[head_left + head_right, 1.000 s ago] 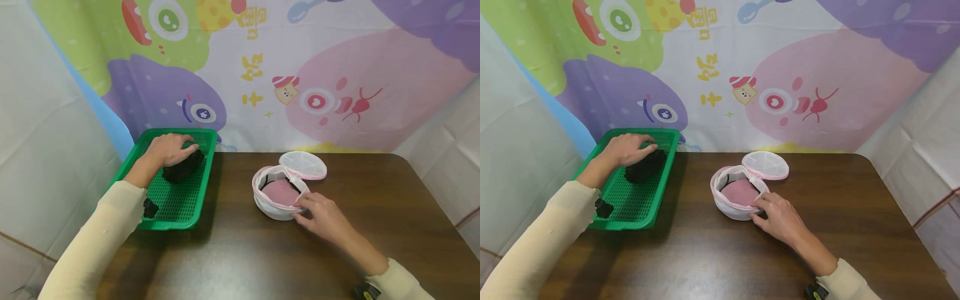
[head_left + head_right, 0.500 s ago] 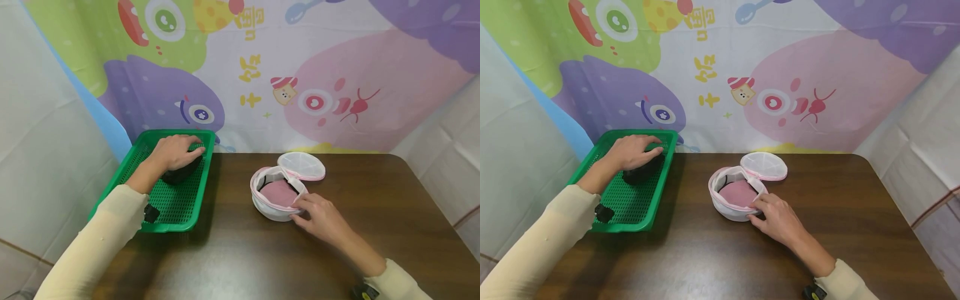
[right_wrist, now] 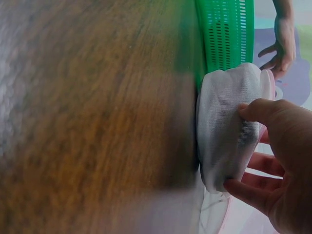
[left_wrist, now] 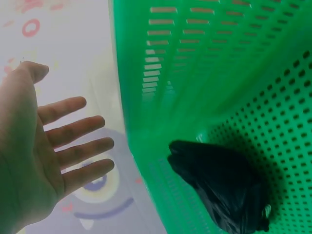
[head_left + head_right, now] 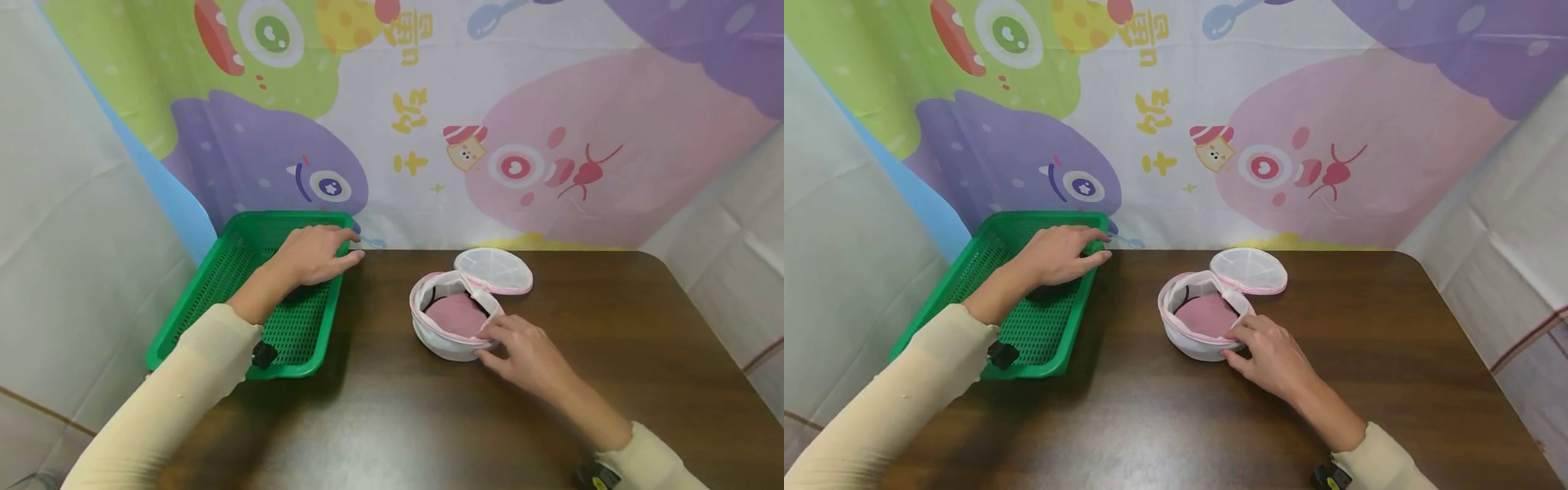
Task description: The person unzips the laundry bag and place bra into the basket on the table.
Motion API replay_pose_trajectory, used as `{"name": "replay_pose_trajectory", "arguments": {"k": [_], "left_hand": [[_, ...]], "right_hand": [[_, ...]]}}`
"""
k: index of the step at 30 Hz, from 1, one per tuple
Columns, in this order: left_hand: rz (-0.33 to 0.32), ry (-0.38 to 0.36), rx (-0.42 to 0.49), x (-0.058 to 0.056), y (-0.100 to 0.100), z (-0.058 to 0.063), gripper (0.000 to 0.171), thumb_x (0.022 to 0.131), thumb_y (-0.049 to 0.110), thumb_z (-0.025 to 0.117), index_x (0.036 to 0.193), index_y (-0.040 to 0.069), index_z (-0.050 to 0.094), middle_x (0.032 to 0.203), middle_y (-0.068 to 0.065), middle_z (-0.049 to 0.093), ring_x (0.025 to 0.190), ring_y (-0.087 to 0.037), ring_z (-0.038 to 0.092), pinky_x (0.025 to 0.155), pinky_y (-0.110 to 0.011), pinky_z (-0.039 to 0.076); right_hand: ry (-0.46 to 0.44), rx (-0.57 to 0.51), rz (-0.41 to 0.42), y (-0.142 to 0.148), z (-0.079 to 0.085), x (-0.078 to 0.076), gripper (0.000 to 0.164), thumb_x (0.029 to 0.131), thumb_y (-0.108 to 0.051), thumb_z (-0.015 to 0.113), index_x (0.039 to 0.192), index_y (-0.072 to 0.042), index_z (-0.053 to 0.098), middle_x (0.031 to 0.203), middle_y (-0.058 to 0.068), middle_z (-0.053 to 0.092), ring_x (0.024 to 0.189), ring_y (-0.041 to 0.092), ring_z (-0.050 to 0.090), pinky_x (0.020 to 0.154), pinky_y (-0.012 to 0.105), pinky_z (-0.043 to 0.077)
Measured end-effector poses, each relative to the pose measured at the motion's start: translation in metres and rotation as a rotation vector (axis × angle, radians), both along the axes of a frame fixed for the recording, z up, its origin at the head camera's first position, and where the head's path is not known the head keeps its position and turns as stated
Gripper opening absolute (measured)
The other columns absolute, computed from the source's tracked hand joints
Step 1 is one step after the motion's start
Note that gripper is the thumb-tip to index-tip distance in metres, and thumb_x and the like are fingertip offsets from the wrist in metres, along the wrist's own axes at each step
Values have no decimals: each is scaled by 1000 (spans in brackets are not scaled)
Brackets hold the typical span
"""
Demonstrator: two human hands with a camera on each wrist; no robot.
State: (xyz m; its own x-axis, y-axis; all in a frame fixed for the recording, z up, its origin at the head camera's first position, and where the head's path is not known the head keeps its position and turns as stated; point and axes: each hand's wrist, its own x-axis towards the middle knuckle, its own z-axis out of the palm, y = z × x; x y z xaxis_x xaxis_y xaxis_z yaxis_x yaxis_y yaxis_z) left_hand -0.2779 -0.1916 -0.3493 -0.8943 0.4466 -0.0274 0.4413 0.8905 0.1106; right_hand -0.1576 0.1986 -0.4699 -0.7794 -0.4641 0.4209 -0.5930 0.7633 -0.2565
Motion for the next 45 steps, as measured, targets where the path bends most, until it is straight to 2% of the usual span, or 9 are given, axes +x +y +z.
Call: {"name": "replay_pose_trajectory", "arguments": {"k": [8,12,17,24,29,33,45], "left_hand": [[-32,-52,7,10,24,-1,52,113,49,61,156,21,67,155,-8,73,138,-36,71,108,-61,60],[-44,-39,1,13,33,-1,50,113,48,63,155,22,68,157,-8,72,138,-35,71,110,-60,60],[-57,-16,-8,17,43,1,47,113,47,63,152,22,70,156,-8,73,134,-35,73,105,-58,63],[-85,-53,11,21,59,5,45,113,43,65,151,22,71,153,-5,75,128,-29,76,102,-55,64],[-109,-41,-4,22,70,4,43,112,42,66,150,22,71,149,-3,77,126,-28,77,99,-53,65],[-140,-40,-12,24,79,3,42,112,39,67,150,21,71,149,-3,77,130,-28,76,103,-53,64],[-255,-31,2,31,106,3,33,112,29,72,145,25,75,140,1,80,119,-24,77,92,-47,66]], "right_hand": [[8,-1,-4,0,-2,0,22,84,-17,99,101,-15,86,104,2,82,98,25,79,84,49,66],[4,-3,-10,0,-2,0,22,84,-17,99,101,-15,86,103,1,82,99,25,79,84,50,66],[-12,-2,-11,0,-1,-1,21,85,-18,98,102,-15,86,104,1,82,99,25,78,84,50,66],[-23,-2,-15,-1,0,-1,21,85,-18,98,102,-15,86,104,1,82,100,26,78,85,50,66],[-15,-1,-14,-1,0,0,22,84,-18,99,101,-15,86,104,1,82,100,26,79,85,50,66],[-20,-3,-16,-2,0,0,21,85,-18,99,102,-15,86,104,1,82,100,26,79,86,50,66],[-10,-16,-18,-2,-2,1,22,84,-16,99,101,-14,86,103,2,82,99,26,79,84,49,66]]}}
